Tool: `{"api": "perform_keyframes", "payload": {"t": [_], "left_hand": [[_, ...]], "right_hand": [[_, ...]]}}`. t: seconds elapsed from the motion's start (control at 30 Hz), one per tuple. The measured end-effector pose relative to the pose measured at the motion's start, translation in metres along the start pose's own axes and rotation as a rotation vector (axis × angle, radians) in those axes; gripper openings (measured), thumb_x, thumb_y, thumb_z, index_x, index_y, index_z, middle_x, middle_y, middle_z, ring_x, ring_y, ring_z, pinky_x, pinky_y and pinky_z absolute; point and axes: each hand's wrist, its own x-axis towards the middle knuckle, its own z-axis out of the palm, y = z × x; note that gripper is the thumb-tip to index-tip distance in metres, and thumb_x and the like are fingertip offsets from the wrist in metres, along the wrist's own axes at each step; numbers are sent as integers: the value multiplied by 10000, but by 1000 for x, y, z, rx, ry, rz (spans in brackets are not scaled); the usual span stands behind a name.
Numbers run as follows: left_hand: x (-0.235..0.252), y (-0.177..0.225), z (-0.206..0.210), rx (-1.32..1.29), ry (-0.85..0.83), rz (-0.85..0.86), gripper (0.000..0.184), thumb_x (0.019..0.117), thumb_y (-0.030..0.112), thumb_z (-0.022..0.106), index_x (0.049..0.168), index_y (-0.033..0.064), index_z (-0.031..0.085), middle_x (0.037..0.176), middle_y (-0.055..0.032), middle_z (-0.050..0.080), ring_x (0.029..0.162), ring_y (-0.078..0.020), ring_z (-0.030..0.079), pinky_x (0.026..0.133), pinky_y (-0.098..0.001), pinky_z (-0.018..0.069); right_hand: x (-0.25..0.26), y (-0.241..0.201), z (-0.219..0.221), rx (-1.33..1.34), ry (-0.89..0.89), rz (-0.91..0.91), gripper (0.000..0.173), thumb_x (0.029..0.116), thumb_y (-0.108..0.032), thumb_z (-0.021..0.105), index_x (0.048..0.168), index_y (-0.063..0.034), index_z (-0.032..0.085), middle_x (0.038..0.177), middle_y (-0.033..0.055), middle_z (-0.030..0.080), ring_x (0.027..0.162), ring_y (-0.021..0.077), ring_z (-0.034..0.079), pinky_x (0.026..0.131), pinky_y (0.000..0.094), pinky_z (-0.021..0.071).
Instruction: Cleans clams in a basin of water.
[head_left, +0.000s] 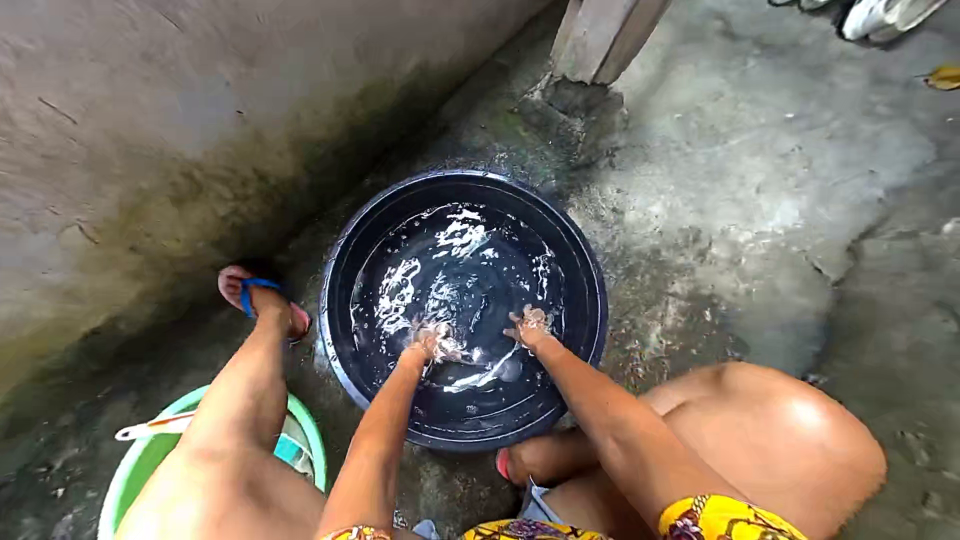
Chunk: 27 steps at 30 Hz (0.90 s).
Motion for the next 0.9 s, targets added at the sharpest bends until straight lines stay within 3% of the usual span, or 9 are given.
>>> {"api": "perform_keyframes", "payload": {"t": [0.17,0.23,0.33,0.43,0.5,0.6,0.77,0.83,0.9], "left_hand": [[-24,23,23,94,-156,-25,760,969,437,668,1532,-9,419,1585,-262,398,1474,-432,378,1196,-626,298],[-33,40,27,124,-213,-37,887,939,515,683,1571,-4,340,1554,-276,433,1449,-443,410,1186,-626,313],[-32,49,40,147,-262,-53,1049,871,610,716,1612,32,251,1554,-277,434,1444,-457,414,1178,-649,316],[-43,56,38,131,-299,-52,952,928,448,718,1627,40,217,1588,-259,397,1475,-442,372,1197,-644,278],[-45,53,46,98,-288,-34,833,980,302,657,1624,23,208,1611,-251,365,1483,-435,368,1196,-638,289],[-55,57,47,28,-262,-5,647,1031,229,599,1565,-29,342,1632,-248,326,1528,-414,288,1242,-598,218],[-51,48,56,38,-225,9,612,1042,188,569,1589,35,340,1633,-215,348,1528,-403,292,1246,-593,207],[-54,49,49,65,-209,7,532,1046,172,552,1540,23,424,1569,-240,437,1480,-420,378,1217,-610,274],[-54,50,42,65,-260,-11,517,1042,202,571,1487,-42,469,1560,-273,429,1483,-427,364,1219,-599,265]], "right_hand": [[-16,-12,20,52,-92,66,681,1037,-426,558,1602,-108,351,1594,303,354,1485,484,328,1189,635,302],[-24,-23,25,135,-137,79,659,1026,-364,587,1599,-129,362,1555,276,433,1445,469,403,1162,653,335],[-39,-45,20,136,-231,74,633,1029,-407,566,1505,-3,461,1526,277,466,1437,450,422,1153,654,338],[-44,-55,22,243,-305,126,657,1082,-489,434,1441,54,522,1530,280,464,1439,416,436,1170,598,341],[-43,-58,31,407,-328,201,633,1083,-503,416,1407,24,551,1389,268,569,1229,382,597,1025,558,467],[-41,-52,50,761,-393,246,633,1076,-532,428,1422,-9,516,1128,233,638,879,307,647,821,464,539],[-45,-51,55,762,-374,206,577,1039,-489,556,1399,-38,554,1164,193,637,947,265,624,850,434,513],[-46,-50,46,706,-312,201,668,1028,-476,587,1462,24,496,1402,259,569,1259,351,582,1076,520,447],[-42,-49,40,806,-208,231,654,1039,-475,565,1442,35,488,1304,233,624,1117,319,647,964,495,518]]}}
